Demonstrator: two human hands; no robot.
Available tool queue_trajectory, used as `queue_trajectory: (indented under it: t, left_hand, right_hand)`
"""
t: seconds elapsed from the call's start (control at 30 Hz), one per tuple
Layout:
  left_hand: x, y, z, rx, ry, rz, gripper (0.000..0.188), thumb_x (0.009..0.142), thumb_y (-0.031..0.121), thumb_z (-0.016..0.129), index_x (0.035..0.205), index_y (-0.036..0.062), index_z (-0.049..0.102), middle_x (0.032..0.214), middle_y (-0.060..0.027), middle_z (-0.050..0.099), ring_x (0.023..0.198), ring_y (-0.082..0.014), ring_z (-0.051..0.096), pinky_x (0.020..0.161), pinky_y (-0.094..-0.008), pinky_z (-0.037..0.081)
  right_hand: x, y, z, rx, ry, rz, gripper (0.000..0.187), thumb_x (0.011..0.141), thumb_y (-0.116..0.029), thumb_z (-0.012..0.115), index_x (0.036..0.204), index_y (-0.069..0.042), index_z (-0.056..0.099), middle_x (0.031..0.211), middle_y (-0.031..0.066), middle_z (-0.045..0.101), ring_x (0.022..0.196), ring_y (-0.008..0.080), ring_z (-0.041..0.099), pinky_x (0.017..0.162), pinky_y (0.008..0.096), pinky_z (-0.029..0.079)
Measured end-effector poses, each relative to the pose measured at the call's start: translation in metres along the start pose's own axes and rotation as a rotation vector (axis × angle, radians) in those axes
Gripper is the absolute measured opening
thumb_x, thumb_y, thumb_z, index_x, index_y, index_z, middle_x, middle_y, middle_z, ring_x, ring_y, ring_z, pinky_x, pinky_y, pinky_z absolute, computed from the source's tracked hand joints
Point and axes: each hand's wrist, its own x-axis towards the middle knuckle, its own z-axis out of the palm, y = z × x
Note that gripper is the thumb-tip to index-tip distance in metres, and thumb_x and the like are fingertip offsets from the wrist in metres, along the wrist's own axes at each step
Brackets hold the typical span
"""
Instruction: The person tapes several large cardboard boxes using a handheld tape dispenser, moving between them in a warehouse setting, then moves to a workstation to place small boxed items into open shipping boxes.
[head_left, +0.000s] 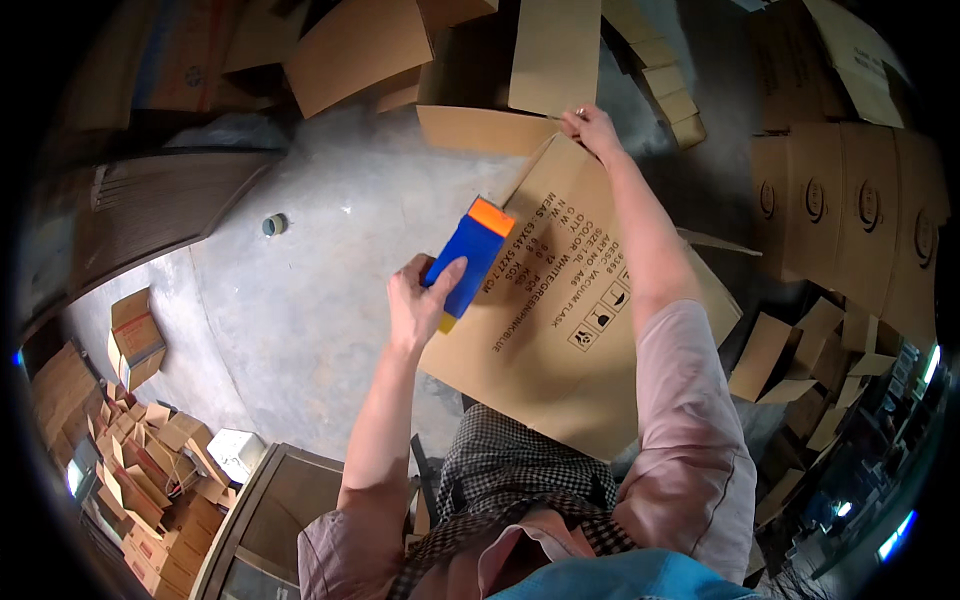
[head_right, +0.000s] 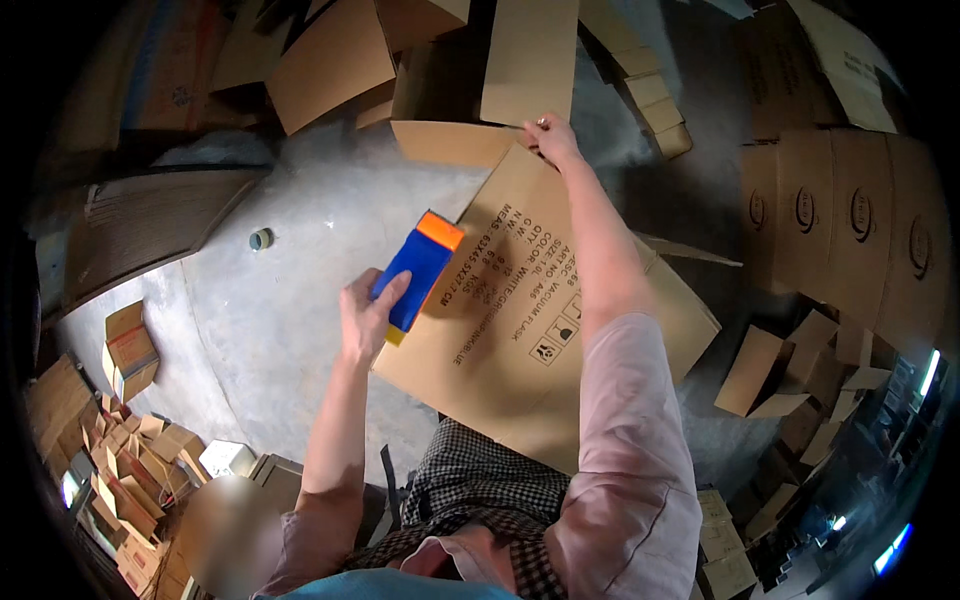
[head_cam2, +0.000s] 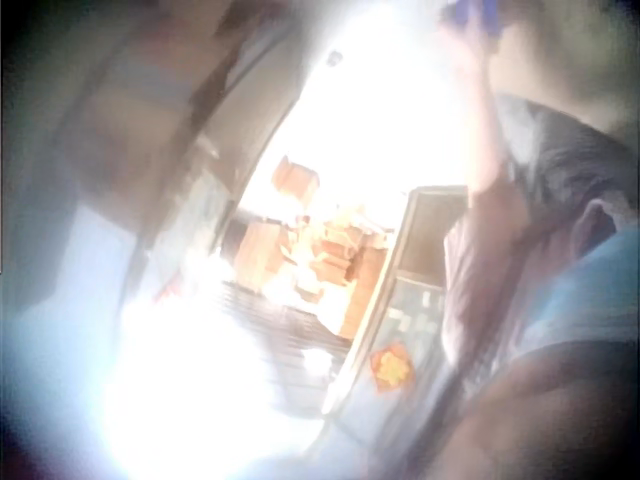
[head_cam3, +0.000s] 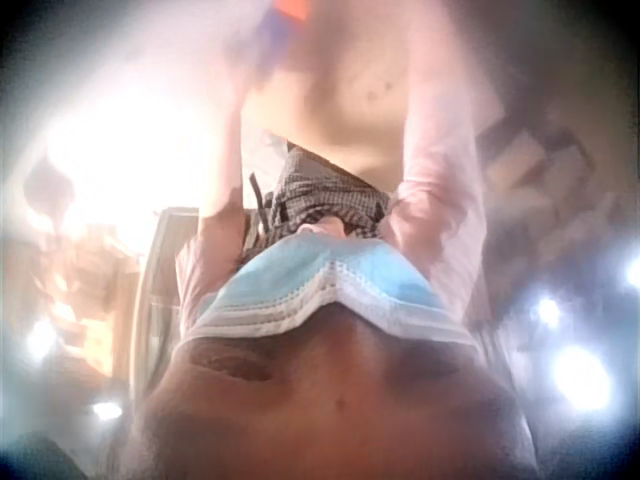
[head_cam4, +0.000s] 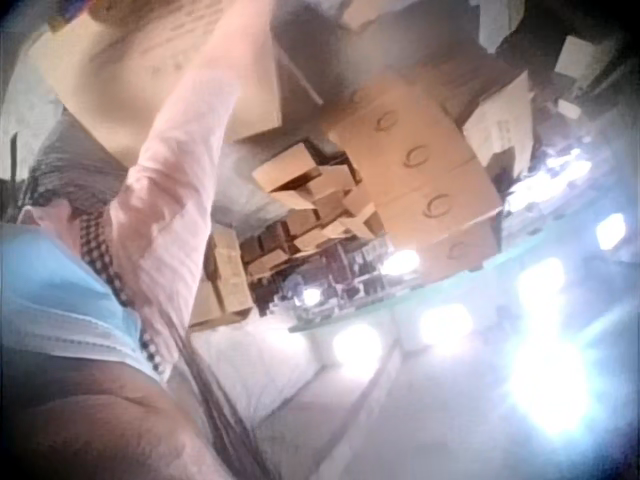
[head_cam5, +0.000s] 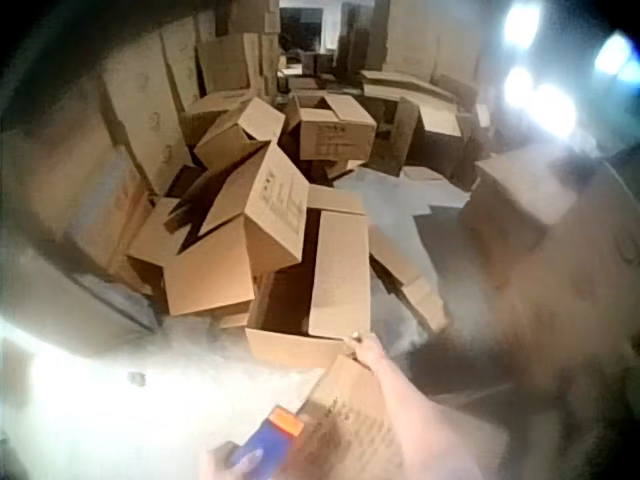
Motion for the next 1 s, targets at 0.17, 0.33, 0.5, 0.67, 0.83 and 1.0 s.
queue_trajectory:
  t: [0.17, 0.33, 0.5, 0.67, 0.83, 1.0]
  left_hand:
    - [-0.005, -0.001, 0.001, 0.01, -0.001, -0.002, 0.041, 0.083, 0.033, 0.073, 0.082, -0.0072, 0.064, 0.063, -0.0071, 0.059, 0.058, -0.0109, 0.049, 0.054, -0.0281, 0.042]
    - [-0.018, -0.011, 0.006, 0.053, 0.032, 0.024, 0.046, 0.077, 0.039, 0.077, 0.077, -0.0041, 0.063, 0.064, -0.0164, 0.062, 0.055, -0.024, 0.059, 0.058, -0.0356, 0.05]
    - [-0.068, -0.046, -0.047, 0.016, -0.112, -0.055, 0.048, 0.077, 0.038, 0.078, 0.093, -0.0061, 0.067, 0.076, -0.0158, 0.067, 0.065, -0.0192, 0.063, 0.066, -0.033, 0.052]
    - [-0.157, -0.155, -0.132, 0.121, -0.052, -0.276, 0.046, 0.078, 0.036, 0.077, 0.094, -0.0061, 0.069, 0.078, -0.0145, 0.07, 0.069, -0.0159, 0.065, 0.068, -0.0317, 0.053]
    - [-0.18, -0.192, -0.128, 0.015, -0.058, -0.344, 0.047, 0.078, 0.037, 0.076, 0.096, -0.0058, 0.069, 0.08, -0.0163, 0.07, 0.069, -0.0178, 0.066, 0.069, -0.0334, 0.053]
    - [-0.171, -0.216, -0.116, -0.094, 0.013, -0.308, 0.041, 0.079, 0.034, 0.075, 0.089, -0.0051, 0.068, 0.07, -0.009, 0.064, 0.065, -0.012, 0.057, 0.063, -0.031, 0.048]
  right_hand:
    - [-0.03, -0.038, 0.015, -0.772, 0.044, 0.341, 0.056, 0.094, -0.048, 0.052, 0.142, -0.023, 0.039, 0.136, 0.0202, 0.048, 0.13, 0.0285, 0.046, 0.105, 0.0439, 0.037]
    - [-0.079, -0.082, 0.058, -0.572, 0.177, -0.014, 0.066, 0.096, -0.06, 0.034, 0.151, -0.026, 0.021, 0.148, 0.0193, 0.039, 0.136, 0.0392, 0.038, 0.111, 0.0562, 0.028]
    - [-0.117, -0.092, 0.093, -0.961, 0.275, -0.035, 0.073, 0.096, -0.065, 0.022, 0.153, -0.02, 0.018, 0.147, 0.024, 0.037, 0.135, 0.0406, 0.037, 0.113, 0.0561, 0.025]
    - [-0.108, -0.081, 0.09, -1.02, 0.343, -0.092, 0.072, 0.096, -0.064, 0.024, 0.153, -0.021, 0.019, 0.144, 0.0237, 0.04, 0.131, 0.04, 0.042, 0.112, 0.055, 0.022]
    - [-0.102, -0.077, 0.101, -1.061, 0.368, -0.099, 0.07, 0.096, -0.063, 0.026, 0.151, -0.02, 0.024, 0.143, 0.0228, 0.041, 0.133, 0.0386, 0.039, 0.113, 0.0561, 0.019]
    - [-0.1, -0.073, 0.108, -1.168, 0.519, -0.259, 0.068, 0.098, -0.06, 0.023, 0.151, -0.018, 0.024, 0.145, 0.0213, 0.038, 0.137, 0.0369, 0.033, 0.113, 0.0559, 0.018]
